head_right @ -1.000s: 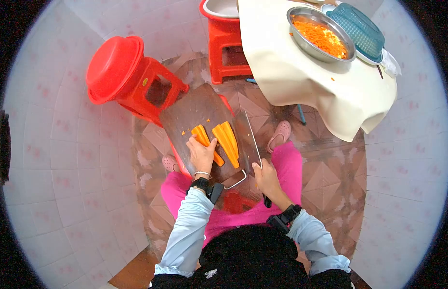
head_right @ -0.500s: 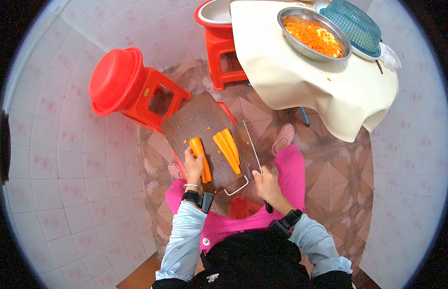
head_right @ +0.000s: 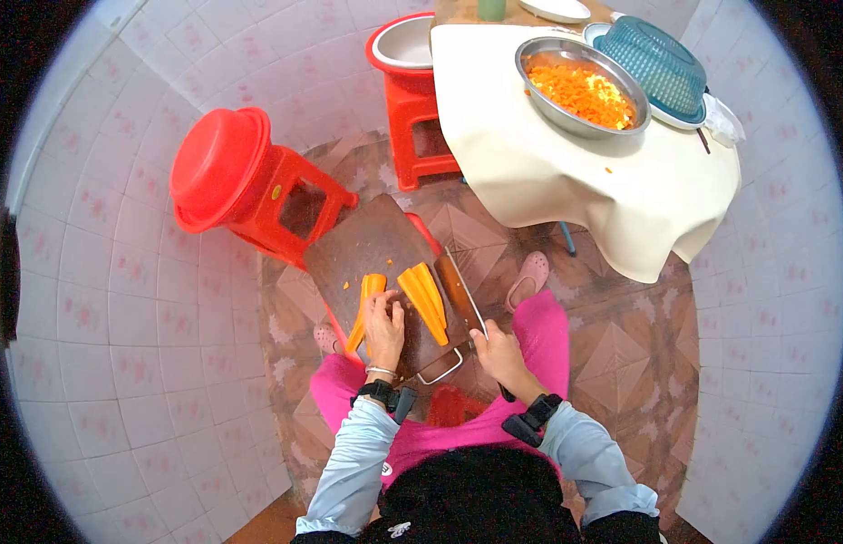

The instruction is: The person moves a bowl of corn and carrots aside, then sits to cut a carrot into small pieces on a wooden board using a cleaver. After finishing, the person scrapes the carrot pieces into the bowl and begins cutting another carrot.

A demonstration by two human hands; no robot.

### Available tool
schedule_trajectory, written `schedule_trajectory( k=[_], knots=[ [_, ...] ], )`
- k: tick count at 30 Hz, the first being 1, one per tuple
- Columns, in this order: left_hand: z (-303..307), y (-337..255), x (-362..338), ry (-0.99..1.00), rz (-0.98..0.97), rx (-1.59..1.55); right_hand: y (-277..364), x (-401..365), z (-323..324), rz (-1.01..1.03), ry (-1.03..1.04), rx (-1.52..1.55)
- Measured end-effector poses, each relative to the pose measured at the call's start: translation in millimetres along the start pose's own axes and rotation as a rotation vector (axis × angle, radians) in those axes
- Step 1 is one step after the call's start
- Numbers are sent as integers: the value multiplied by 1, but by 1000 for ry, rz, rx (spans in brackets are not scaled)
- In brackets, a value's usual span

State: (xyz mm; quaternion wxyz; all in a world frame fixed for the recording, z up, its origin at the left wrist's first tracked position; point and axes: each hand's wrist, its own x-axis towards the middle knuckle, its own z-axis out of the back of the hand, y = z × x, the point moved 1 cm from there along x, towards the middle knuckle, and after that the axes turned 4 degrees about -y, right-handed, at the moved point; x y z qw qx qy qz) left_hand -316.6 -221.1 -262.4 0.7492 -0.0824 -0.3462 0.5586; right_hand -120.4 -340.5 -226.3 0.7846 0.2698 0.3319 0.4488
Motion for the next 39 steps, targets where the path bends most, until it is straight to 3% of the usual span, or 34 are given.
schedule_trajectory(
  k=[2,4,6,7,10,16,20,22,24,30,31,34,37,39],
  knots=[
    [-23,11,-9,167,362,-383,1,-1,-4,61,-4,-40],
    [-34,13,-16,107,350,-385,6,-7,-8,120,-7,-77],
    [-43,19,-21,82,534,-526,15,-17,-8,161,43,-4],
    [-40,15,-17,-11,388,-432,18,-20,-8,130,98,-14],
    [-29,13,-15,111,554,-473,30,-29,-10,118,138,-55],
    [-30,11,-14,94,537,-363,26,-20,-11,114,28,-69],
    [-34,2,-9,121,512,-469,21,-9,-11,106,24,-183],
    [-28,-1,-10,85,296,-113,21,-15,-14,91,47,-153],
    [-21,-3,-11,154,383,-203,21,-23,-18,76,70,-116],
    [1,2,-11,150,183,-255,7,-32,-28,-17,98,-11],
    [17,-4,-3,80,91,-95,5,-31,-25,25,84,-26],
    [36,4,7,144,168,233,3,-31,-25,70,72,-39],
    [36,13,3,247,185,268,3,-29,-28,124,34,-54],
    [28,28,-4,207,186,200,1,-33,-30,162,-1,-76]
  ],
)
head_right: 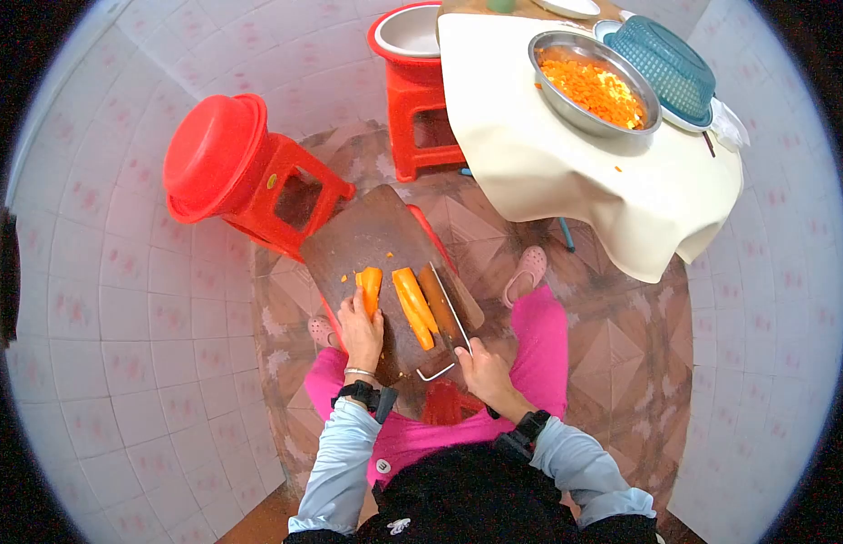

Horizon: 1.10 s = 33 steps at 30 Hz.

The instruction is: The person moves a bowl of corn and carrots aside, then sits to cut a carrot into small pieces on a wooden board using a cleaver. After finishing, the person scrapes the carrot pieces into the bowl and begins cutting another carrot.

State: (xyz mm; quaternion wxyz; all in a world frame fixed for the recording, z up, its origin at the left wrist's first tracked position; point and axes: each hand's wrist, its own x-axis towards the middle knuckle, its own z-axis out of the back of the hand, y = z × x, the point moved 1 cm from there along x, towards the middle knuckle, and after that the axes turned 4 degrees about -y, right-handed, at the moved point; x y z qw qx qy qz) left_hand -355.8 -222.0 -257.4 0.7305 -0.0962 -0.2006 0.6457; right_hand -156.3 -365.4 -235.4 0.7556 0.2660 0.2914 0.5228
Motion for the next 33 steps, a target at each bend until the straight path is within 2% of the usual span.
schedule_trajectory(
  k=[3,5,9,11,12,13,15,16,18,22,25,27,33],
  knots=[
    [-7,11,3,-54,-6,-64,6,-1,-2,-68,45,38],
    [-7,13,5,-78,15,-47,18,-5,2,-217,99,124],
    [16,-10,7,-158,43,37,16,-13,2,-168,106,150],
    [10,-13,4,-203,-129,-111,13,-16,3,-178,97,169],
    [0,-14,-2,-100,-66,-261,12,-17,4,-181,102,171],
    [3,-26,-3,50,104,-460,13,-15,6,-180,106,165],
    [-8,-40,-7,22,244,-594,15,-8,10,-176,107,154],
    [-16,-41,-7,24,244,-598,18,-5,9,-153,108,89],
    [-32,-39,-6,-113,59,-363,22,-2,6,-127,111,21],
    [-33,-31,-1,-46,145,-425,23,4,2,-121,107,24],
    [-24,-34,0,84,236,-534,23,11,0,-78,72,1],
    [-38,-24,-1,-70,140,-509,26,15,0,-56,60,-18],
    [-38,-30,-3,-126,158,-471,33,22,-4,-69,121,-60]
  ],
)
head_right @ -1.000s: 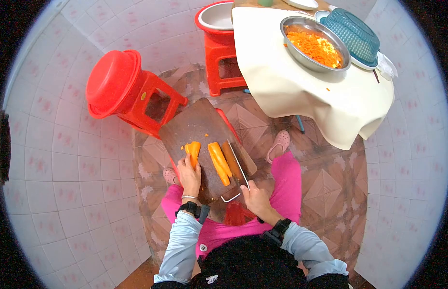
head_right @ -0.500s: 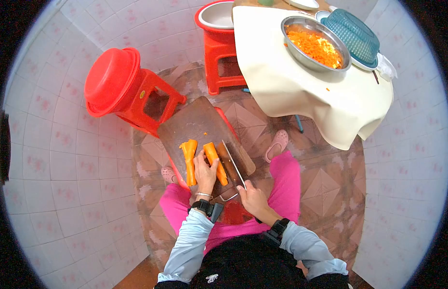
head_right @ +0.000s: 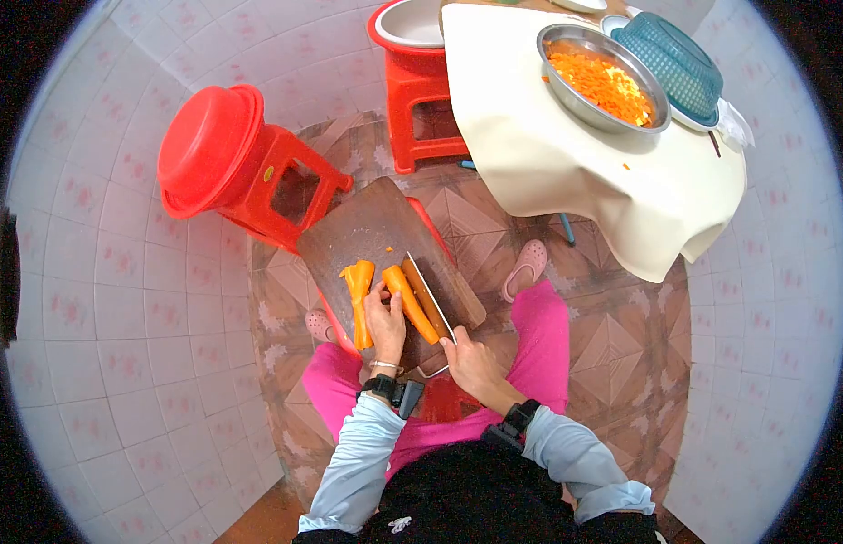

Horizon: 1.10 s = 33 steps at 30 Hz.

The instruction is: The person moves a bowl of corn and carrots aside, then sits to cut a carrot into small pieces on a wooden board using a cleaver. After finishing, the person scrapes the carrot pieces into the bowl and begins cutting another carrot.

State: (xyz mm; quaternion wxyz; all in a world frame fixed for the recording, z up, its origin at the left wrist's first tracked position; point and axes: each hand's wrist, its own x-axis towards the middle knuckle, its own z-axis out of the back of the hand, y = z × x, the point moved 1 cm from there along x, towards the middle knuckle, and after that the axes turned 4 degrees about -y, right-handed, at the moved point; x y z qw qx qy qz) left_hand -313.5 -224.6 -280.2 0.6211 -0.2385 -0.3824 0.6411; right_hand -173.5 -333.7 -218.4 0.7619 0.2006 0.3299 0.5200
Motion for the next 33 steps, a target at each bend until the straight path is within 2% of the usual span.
schedule_trajectory(
  k=[4,9,20,33],
  knots=[
    [6,-12,1,-4,106,-78,-4,0,0,15,-21,2],
    [-6,-2,1,-60,-138,-51,-7,0,-4,26,-22,-4],
    [-15,-1,-5,-138,-146,-21,30,18,19,98,-85,-63],
    [-17,1,-5,-136,-157,0,43,27,1,109,13,-280]
  ],
)
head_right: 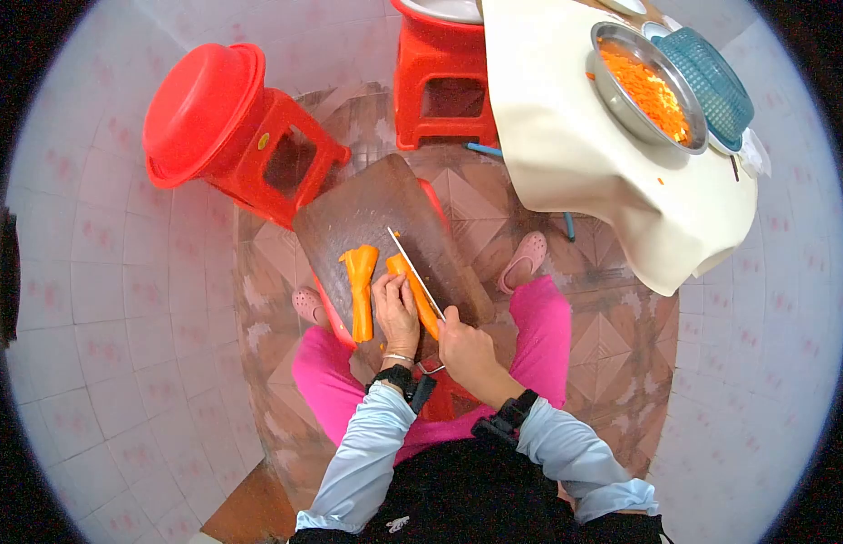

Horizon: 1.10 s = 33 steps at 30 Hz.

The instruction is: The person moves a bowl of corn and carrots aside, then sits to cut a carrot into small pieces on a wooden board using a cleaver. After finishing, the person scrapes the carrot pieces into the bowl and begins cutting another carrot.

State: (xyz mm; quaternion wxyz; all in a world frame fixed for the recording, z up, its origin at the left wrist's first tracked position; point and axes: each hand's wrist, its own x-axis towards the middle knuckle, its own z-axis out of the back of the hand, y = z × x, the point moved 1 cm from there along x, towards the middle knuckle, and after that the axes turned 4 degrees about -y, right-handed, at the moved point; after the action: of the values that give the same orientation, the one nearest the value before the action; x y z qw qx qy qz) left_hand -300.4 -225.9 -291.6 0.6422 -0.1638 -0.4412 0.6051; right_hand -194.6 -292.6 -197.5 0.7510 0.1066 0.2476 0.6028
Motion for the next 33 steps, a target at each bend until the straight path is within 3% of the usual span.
schedule_trajectory(
  k=[6,25,33],
  knots=[
    [0,2,0,9,29,-29,9,36,-25,3,-104,87],
    [2,-1,2,-10,-8,6,-3,-4,-1,-72,31,64],
    [0,5,2,0,5,-32,12,47,-24,-6,-62,73]
  ],
)
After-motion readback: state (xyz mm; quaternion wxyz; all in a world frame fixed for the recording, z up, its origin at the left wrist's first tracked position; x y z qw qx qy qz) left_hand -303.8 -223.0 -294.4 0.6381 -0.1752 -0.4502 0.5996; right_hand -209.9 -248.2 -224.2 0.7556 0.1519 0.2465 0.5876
